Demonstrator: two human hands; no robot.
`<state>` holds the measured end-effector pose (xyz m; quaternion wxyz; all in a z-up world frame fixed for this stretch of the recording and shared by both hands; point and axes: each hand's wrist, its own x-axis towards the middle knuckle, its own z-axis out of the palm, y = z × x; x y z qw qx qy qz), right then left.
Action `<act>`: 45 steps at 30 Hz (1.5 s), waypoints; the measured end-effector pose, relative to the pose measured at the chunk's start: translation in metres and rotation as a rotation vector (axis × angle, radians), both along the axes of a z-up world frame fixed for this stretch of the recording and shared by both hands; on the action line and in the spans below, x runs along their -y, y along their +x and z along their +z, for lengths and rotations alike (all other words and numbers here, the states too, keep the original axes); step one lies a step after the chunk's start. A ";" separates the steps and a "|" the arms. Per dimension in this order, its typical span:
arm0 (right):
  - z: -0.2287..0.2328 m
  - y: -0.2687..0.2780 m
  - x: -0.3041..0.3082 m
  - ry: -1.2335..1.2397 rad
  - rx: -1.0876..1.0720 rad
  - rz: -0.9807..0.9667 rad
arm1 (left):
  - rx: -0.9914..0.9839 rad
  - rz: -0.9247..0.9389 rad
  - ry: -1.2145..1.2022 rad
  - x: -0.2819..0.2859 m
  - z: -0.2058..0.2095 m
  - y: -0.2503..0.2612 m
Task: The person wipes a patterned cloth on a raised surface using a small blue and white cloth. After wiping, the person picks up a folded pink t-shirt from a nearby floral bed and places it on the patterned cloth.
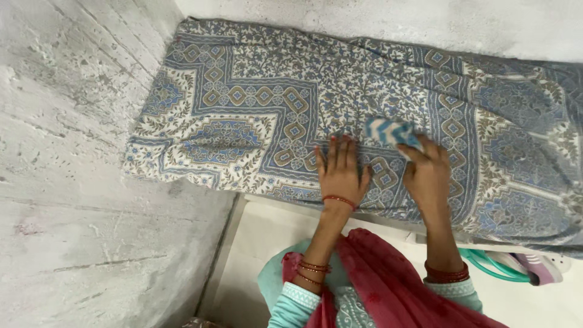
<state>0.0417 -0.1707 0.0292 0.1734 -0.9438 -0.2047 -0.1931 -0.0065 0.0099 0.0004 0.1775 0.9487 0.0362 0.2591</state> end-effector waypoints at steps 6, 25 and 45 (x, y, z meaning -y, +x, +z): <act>-0.008 0.017 0.003 0.041 -0.004 0.169 | -0.005 -0.072 0.065 0.032 -0.010 0.020; -0.007 0.093 0.060 -0.021 -0.048 0.427 | 0.058 -0.057 0.006 0.031 -0.004 0.016; 0.008 0.005 0.193 -0.075 0.060 -0.242 | 0.030 -0.039 0.042 0.031 -0.002 0.016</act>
